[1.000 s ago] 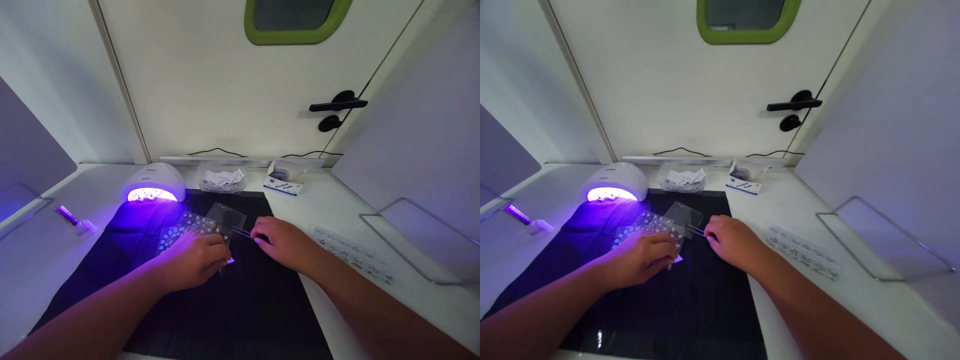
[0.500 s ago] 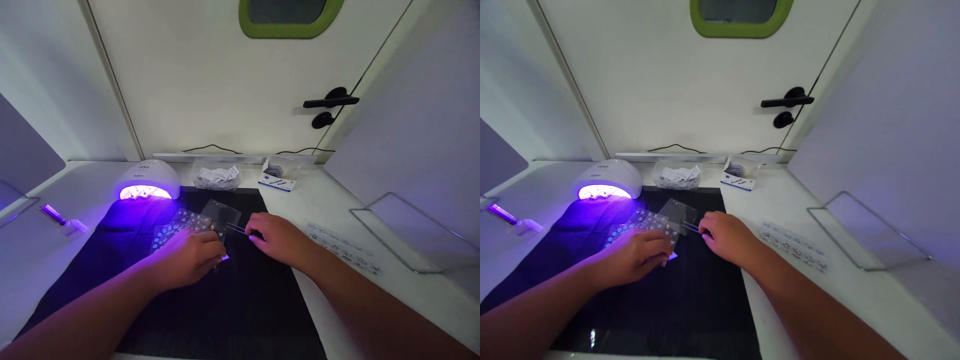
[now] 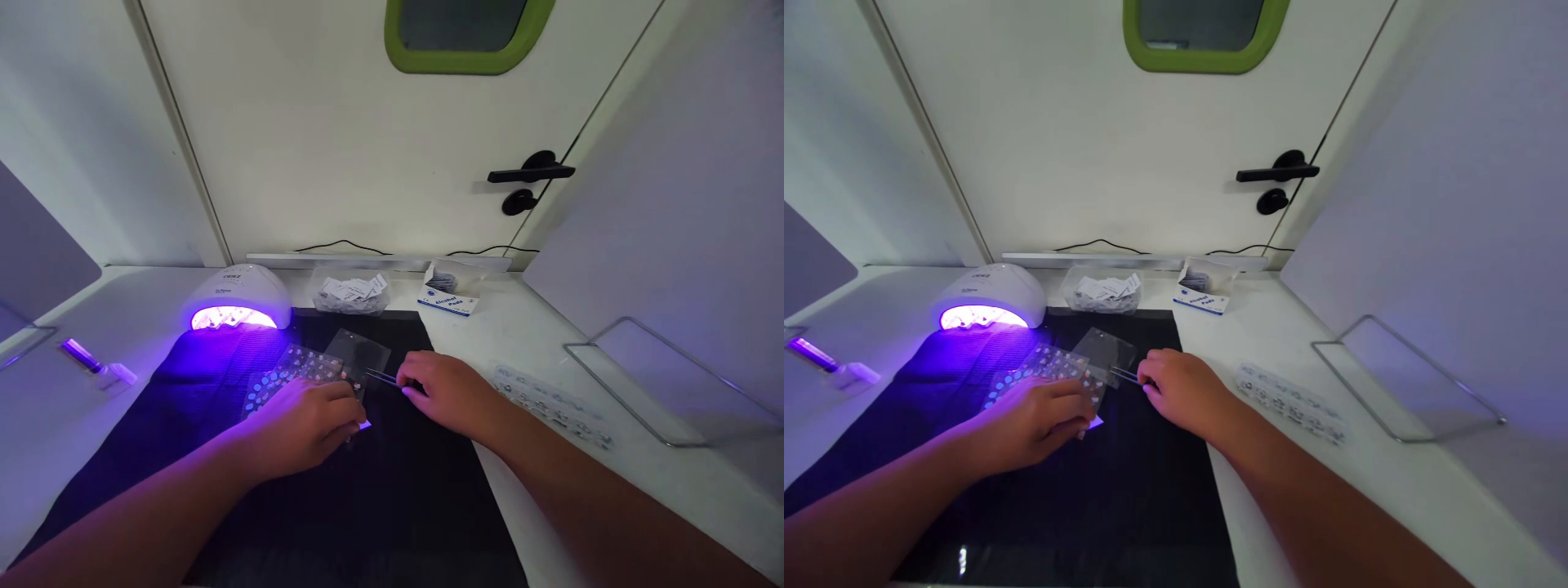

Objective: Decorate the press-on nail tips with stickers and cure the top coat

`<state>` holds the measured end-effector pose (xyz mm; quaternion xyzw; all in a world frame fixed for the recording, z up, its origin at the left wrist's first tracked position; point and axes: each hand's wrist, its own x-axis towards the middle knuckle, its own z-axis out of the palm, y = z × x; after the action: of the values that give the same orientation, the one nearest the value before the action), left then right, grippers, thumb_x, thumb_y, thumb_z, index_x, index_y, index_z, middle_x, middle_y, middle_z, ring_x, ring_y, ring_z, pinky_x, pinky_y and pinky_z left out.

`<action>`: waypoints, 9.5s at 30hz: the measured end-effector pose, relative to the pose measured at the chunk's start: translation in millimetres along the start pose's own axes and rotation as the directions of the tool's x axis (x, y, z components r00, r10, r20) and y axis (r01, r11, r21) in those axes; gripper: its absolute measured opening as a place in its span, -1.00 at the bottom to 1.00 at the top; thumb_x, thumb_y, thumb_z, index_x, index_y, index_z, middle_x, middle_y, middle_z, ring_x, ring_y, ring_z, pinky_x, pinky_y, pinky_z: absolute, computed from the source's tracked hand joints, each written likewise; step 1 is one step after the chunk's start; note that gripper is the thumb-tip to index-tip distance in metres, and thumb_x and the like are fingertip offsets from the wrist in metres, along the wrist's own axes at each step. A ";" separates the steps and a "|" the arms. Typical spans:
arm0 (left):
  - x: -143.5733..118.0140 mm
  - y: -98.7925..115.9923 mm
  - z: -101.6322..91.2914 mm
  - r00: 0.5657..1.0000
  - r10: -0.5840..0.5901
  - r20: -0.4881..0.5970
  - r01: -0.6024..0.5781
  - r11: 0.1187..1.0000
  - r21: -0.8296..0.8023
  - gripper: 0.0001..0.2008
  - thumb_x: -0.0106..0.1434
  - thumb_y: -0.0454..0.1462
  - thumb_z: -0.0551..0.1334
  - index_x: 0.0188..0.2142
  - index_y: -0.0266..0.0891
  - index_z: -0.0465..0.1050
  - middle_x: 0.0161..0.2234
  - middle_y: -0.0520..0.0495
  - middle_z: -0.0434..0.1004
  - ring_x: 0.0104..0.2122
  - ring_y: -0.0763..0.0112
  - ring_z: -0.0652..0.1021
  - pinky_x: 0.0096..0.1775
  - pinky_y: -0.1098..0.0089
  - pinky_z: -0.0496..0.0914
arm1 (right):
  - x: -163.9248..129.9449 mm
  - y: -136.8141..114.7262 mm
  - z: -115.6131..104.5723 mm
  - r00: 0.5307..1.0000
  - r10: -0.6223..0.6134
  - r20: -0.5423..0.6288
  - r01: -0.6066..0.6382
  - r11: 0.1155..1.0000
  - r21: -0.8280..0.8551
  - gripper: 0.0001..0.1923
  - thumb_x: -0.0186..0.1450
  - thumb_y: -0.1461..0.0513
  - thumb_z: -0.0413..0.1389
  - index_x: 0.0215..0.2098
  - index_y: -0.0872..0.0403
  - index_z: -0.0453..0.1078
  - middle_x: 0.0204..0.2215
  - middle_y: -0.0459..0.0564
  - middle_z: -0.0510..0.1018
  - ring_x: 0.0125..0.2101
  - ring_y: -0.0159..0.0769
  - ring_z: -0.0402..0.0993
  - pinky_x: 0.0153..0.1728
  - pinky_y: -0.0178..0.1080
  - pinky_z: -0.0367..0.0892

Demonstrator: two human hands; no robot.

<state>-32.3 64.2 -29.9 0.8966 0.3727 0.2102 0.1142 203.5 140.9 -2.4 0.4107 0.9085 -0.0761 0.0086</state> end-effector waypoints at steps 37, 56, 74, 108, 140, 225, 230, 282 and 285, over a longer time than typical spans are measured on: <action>-0.2 -1.0 0.4 1.000 0.005 0.001 -0.005 1.000 0.010 -0.85 0.41 -0.32 0.08 -0.24 -0.19 0.42 -0.32 -0.02 0.51 -0.36 0.35 0.55 -0.35 0.37 0.36 | -0.3 0.5 0.7 0.999 0.041 0.004 -0.041 0.999 0.005 -0.89 0.27 0.31 0.10 -0.31 0.05 0.48 -0.31 -0.04 0.55 -0.36 -0.31 0.42 -0.35 -0.28 0.16; -0.5 -0.4 -1.2 1.000 0.004 0.010 -0.004 1.000 -0.006 -0.84 0.40 -0.33 0.08 -0.23 -0.20 0.44 -0.33 -0.03 0.52 -0.38 0.37 0.54 -0.35 0.37 0.37 | 0.2 -2.1 -0.4 0.998 0.059 -0.004 -0.059 0.998 0.014 -0.94 0.25 0.32 0.10 -0.37 0.06 0.39 -0.36 -0.06 0.52 -0.41 -0.34 0.37 -0.40 -0.30 0.14; -0.1 -1.1 -1.8 1.000 0.000 0.008 0.000 1.000 -0.015 -0.84 0.39 -0.33 0.08 -0.23 -0.21 0.45 -0.33 -0.03 0.52 -0.40 0.40 0.54 -0.35 0.39 0.37 | 1.3 -0.6 0.6 0.999 0.048 0.019 -0.048 0.999 -0.005 -0.88 0.28 0.31 0.09 -0.31 0.07 0.49 -0.29 -0.01 0.56 -0.33 -0.29 0.46 -0.33 -0.27 0.21; 0.4 -0.6 0.3 1.000 0.007 -0.003 -0.007 1.000 0.009 -0.84 0.40 -0.31 0.08 -0.25 -0.20 0.43 -0.34 -0.02 0.50 -0.38 0.35 0.54 -0.38 0.37 0.33 | -1.3 -1.7 0.7 0.998 0.069 -0.001 -0.069 0.997 0.021 -0.90 0.25 0.32 0.11 -0.29 0.06 0.46 -0.32 -0.04 0.56 -0.36 -0.31 0.43 -0.34 -0.28 0.18; -2.8 -6.2 2.2 0.998 -0.028 -0.061 0.020 0.992 -0.123 -0.90 0.36 -0.36 0.15 -0.20 -0.20 0.42 -0.33 0.01 0.50 -0.42 0.47 0.51 -0.39 0.46 0.31 | -0.2 -6.4 1.4 0.996 0.086 -0.009 -0.086 0.995 0.043 -0.88 0.24 0.33 0.12 -0.24 0.05 0.40 -0.32 -0.07 0.57 -0.39 -0.33 0.40 -0.39 -0.31 0.12; -4.4 -4.5 4.1 0.995 0.017 -0.094 -0.016 1.000 0.015 -0.84 0.37 -0.34 0.12 -0.06 -0.17 0.34 -0.29 -0.03 0.56 -0.42 0.38 0.55 -0.40 0.38 0.35 | -1.0 -6.6 -0.7 0.996 0.084 0.005 -0.084 0.996 0.012 -0.87 0.28 0.32 0.09 -0.28 0.07 0.50 -0.30 -0.01 0.57 -0.36 -0.29 0.43 -0.32 -0.27 0.20; -3.6 -3.8 3.1 0.996 0.019 -0.092 -0.018 1.000 0.014 -0.84 0.37 -0.34 0.13 -0.07 -0.17 0.33 -0.30 -0.02 0.56 -0.43 0.38 0.54 -0.41 0.38 0.34 | -0.9 -6.2 -0.5 0.997 0.073 0.004 -0.073 0.997 0.018 -0.85 0.28 0.34 0.08 -0.28 0.08 0.50 -0.30 0.00 0.57 -0.35 -0.29 0.44 -0.31 -0.27 0.22; -5.7 -4.9 4.7 0.996 0.014 -0.092 -0.013 1.000 0.007 -0.84 0.37 -0.33 0.14 -0.05 -0.17 0.33 -0.28 -0.02 0.58 -0.44 0.39 0.56 -0.40 0.38 0.36 | -1.9 -6.3 0.4 0.997 0.077 -0.001 -0.077 0.997 0.007 -0.86 0.28 0.31 0.08 -0.27 0.05 0.49 -0.33 -0.06 0.56 -0.41 -0.36 0.39 -0.38 -0.30 0.14; -5.2 -5.5 4.9 0.996 0.015 -0.087 -0.015 1.000 0.004 -0.84 0.37 -0.33 0.13 -0.06 -0.17 0.33 -0.29 -0.02 0.57 -0.42 0.39 0.57 -0.39 0.39 0.37 | -1.4 -6.1 0.9 0.997 0.080 -0.003 -0.080 0.997 0.010 -0.86 0.27 0.31 0.09 -0.27 0.05 0.49 -0.34 -0.07 0.56 -0.42 -0.37 0.38 -0.39 -0.30 0.14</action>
<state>-36.8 64.1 -37.8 0.8895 0.3710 0.2494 0.0945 199.8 135.7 -2.4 0.4468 0.8910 -0.0796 0.0081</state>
